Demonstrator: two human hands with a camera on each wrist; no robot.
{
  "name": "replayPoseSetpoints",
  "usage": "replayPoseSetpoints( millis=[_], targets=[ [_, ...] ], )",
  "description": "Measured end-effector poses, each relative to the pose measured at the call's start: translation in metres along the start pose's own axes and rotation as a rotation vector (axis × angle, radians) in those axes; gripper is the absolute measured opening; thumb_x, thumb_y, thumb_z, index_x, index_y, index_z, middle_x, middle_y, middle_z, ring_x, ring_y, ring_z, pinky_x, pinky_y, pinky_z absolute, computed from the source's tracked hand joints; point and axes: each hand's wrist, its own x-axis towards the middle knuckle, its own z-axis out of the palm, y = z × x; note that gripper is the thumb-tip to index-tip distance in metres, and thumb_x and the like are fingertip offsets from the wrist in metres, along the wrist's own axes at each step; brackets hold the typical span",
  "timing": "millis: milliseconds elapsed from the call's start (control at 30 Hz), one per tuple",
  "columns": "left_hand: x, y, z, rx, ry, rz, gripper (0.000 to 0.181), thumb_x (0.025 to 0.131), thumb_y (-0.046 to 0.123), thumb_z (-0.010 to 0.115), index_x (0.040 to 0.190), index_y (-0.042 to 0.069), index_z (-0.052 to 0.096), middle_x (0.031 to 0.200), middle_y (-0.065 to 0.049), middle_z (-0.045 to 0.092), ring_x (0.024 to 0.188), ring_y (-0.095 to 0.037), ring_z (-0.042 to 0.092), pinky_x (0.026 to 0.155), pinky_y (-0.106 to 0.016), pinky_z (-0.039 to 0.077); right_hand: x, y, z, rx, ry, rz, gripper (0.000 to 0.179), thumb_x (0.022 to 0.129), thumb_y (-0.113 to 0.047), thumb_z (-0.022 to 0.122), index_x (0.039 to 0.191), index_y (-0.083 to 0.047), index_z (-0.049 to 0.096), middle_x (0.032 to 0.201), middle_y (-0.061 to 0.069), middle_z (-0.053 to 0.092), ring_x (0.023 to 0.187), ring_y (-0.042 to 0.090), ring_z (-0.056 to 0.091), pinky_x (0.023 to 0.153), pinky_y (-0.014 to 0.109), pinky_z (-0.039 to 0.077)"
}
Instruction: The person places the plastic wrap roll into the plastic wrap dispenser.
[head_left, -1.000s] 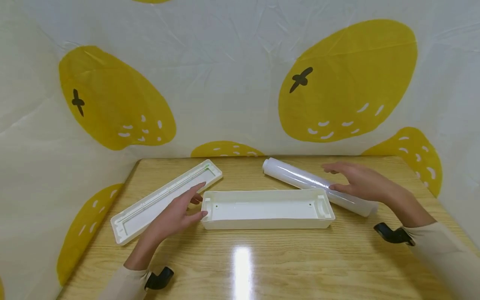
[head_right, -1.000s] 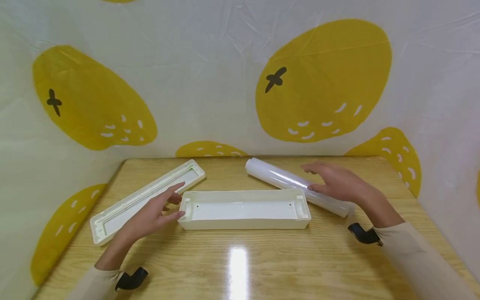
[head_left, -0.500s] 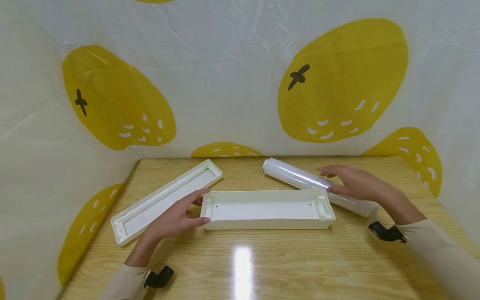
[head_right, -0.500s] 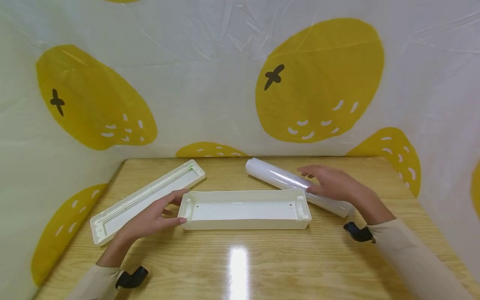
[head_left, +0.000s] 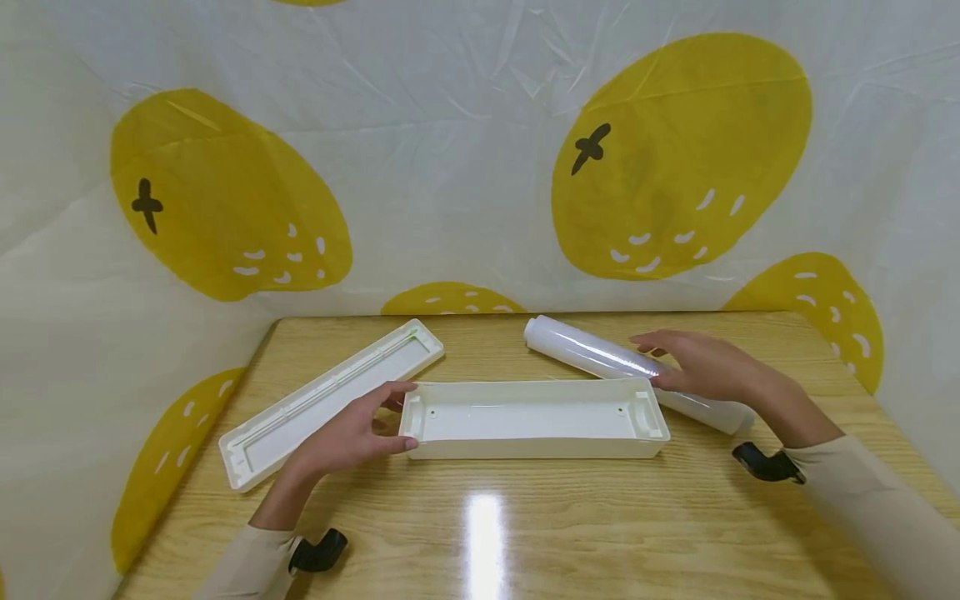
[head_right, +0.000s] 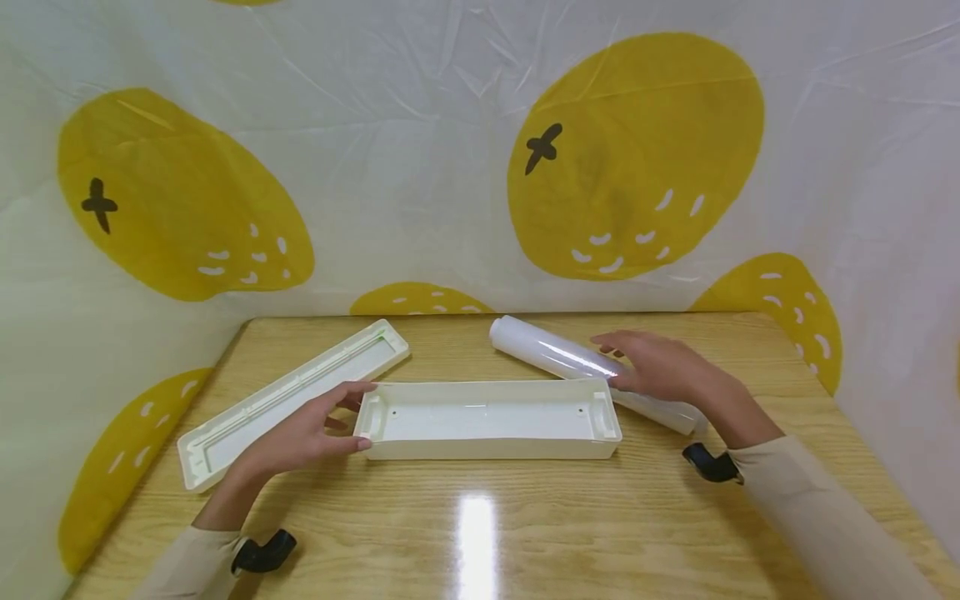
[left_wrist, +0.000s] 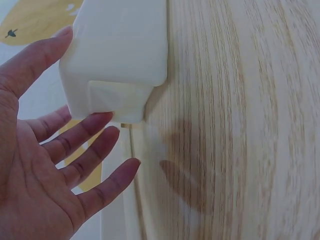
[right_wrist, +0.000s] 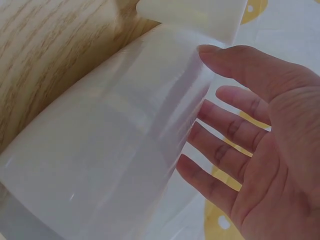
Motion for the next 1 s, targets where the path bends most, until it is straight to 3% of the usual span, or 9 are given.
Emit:
replayPoseSetpoints(
  millis=[267, 800, 1000],
  targets=[
    [0.0, 0.002, -0.001, 0.018, 0.003, 0.035, 0.079, 0.086, 0.037, 0.083, 0.148, 0.008, 0.044, 0.126, -0.01, 0.06, 0.117, -0.027, 0.054, 0.093, -0.05, 0.053, 0.003, 0.001, 0.002, -0.067, 0.013, 0.011, 0.06, 0.091, -0.022, 0.075, 0.144, -0.002, 0.053, 0.129, 0.015, 0.067, 0.113, 0.036, 0.065, 0.089, 0.057, 0.053],
    [0.001, 0.003, -0.003, 0.034, -0.001, 0.001, 0.08, 0.084, 0.038, 0.084, 0.148, 0.011, 0.045, 0.127, -0.006, 0.059, 0.118, -0.026, 0.054, 0.095, -0.049, 0.053, 0.017, 0.001, 0.009, -0.161, 0.034, -0.009, 0.058, 0.089, -0.032, 0.077, 0.137, -0.004, 0.061, 0.129, 0.019, 0.064, 0.107, 0.037, 0.066, 0.082, 0.057, 0.054],
    [0.0, 0.004, -0.002, 0.033, -0.006, -0.003, 0.081, 0.084, 0.039, 0.084, 0.149, 0.011, 0.044, 0.127, -0.003, 0.058, 0.119, -0.024, 0.053, 0.096, -0.048, 0.052, 0.022, 0.009, 0.014, -0.129, 0.033, 0.001, 0.058, 0.089, -0.035, 0.078, 0.137, -0.006, 0.062, 0.132, 0.025, 0.06, 0.107, 0.038, 0.065, 0.081, 0.058, 0.055]
  ],
)
